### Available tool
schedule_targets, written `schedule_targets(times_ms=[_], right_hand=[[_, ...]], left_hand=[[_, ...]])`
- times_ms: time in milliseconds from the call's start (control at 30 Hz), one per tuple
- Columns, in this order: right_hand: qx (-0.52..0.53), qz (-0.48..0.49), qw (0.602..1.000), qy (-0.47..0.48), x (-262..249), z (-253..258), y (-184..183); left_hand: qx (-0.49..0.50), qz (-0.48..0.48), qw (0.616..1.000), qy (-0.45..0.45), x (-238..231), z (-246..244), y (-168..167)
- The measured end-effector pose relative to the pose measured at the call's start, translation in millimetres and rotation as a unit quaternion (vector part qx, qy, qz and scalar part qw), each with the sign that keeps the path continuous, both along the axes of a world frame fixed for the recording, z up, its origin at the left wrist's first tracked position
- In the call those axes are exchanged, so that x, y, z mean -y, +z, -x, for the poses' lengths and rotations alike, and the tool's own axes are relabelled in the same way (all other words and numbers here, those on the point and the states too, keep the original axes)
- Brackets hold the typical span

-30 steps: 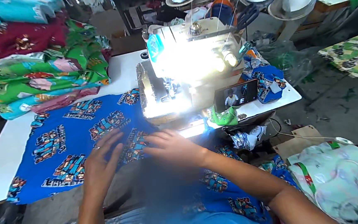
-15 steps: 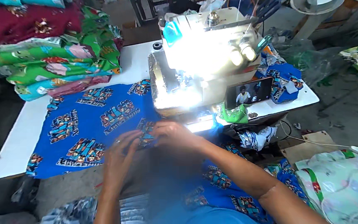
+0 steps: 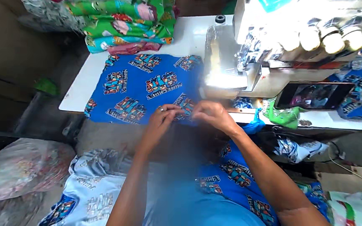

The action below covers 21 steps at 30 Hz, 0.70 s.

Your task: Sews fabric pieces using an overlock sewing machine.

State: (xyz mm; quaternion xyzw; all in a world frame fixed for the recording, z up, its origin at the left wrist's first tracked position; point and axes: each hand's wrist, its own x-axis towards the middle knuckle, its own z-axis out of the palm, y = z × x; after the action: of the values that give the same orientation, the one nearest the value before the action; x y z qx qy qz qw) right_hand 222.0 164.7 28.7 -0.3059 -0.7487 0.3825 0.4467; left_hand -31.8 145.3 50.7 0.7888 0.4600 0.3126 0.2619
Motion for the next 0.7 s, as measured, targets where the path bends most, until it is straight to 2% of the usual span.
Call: schedule_targets(times_ms=[100,233,333,467,600,700], right_hand=[[0.013,0.003,1.0,-0.01,1.6,-1.8,1.6],[0.016,-0.004,0.999,-0.03,0.8,0.3,0.6],[0.017,-0.048,0.998,-0.028,-8.5,6.4,-6.3],[0.083,-0.112,0.988,-0.059,-12.4,11.1,-14.0],[0.158,-0.19,0.963,-0.105,-11.2,15.4,-24.9],[0.18,-0.209,0.953,-0.128,-9.4,18.7,-27.2]], left_hand=[[-0.025,-0.009,0.999,0.022,0.9,-8.8,1.2],[-0.12,-0.074,0.988,0.062,-2.7,-28.8,-0.2],[-0.091,-0.06,0.989,0.099,-16.9,-33.4,7.5],[-0.014,-0.074,0.973,0.218,-60.4,-5.3,17.1],[-0.079,-0.059,0.962,0.253,-96.9,24.5,-2.2],[-0.129,-0.032,0.959,0.251,-100.9,20.9,1.2]])
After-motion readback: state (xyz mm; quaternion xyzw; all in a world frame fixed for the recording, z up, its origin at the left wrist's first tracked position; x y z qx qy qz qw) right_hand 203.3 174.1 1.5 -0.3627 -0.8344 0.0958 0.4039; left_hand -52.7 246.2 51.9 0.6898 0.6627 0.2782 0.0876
